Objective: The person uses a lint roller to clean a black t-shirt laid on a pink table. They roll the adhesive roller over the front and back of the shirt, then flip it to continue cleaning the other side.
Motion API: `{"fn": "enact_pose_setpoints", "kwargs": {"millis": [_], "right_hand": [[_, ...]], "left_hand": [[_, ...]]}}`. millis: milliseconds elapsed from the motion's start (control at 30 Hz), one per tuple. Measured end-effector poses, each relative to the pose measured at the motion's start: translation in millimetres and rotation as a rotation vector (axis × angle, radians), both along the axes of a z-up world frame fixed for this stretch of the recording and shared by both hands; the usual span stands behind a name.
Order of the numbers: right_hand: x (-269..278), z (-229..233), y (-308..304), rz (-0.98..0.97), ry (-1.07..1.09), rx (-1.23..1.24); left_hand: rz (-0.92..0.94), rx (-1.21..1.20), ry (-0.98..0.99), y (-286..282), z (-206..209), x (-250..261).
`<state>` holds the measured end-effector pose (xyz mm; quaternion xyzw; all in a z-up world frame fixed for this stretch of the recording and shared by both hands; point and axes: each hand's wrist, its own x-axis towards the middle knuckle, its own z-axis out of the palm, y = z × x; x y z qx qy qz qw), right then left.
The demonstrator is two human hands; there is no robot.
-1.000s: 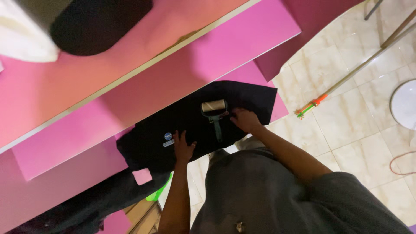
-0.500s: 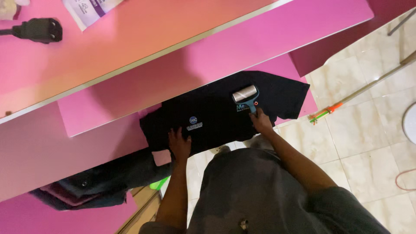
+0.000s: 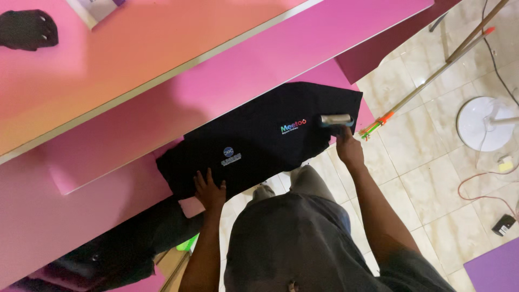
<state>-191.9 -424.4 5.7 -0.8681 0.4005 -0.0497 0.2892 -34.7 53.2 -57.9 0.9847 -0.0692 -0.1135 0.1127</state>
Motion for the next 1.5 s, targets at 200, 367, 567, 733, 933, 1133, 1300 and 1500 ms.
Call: {"fn": "enact_pose_setpoints", "kwargs": {"millis": [200, 367, 567, 733, 933, 1133, 1300, 1500], "right_hand": [[66.5, -23.7, -61.2, 0.07, -0.083, -0.012], [31.2, -28.8, -69.8, 0.174, 0.241, -0.04], [33.3, -27.4, -59.7, 0.052, 0.227, -0.028], [87.9, -13.8, -26.1, 0.085, 0.004, -0.048], [117.1, -35.0, 110.1, 0.255, 0.191, 0.084], [123.8, -70.0, 119.6, 0.433, 0.061, 0.122], [93.5, -86.9, 66.5, 0.413, 0.074, 0.065], [75.7, -72.3, 4.2, 0.406, 0.103, -0.005]], "left_hand": [[-0.104, -0.028, -0.055, 12.0, 10.7, 1.0], [-0.114, -0.034, 0.033, 15.5, 18.2, 4.2], [-0.117, -0.198, 0.017, 29.5, 14.3, 5.6], [-0.095, -0.217, -0.112, 36.4, 31.2, 10.2], [0.002, -0.122, -0.075, 59.8, 41.1, 15.7], [-0.05, -0.201, -0.152, 86.8, 11.4, 30.5], [-0.13, 0.046, 0.008, 68.6, 16.0, 25.6], [-0.231, 0.003, 0.031, 21.4, 25.0, 12.4]]}}
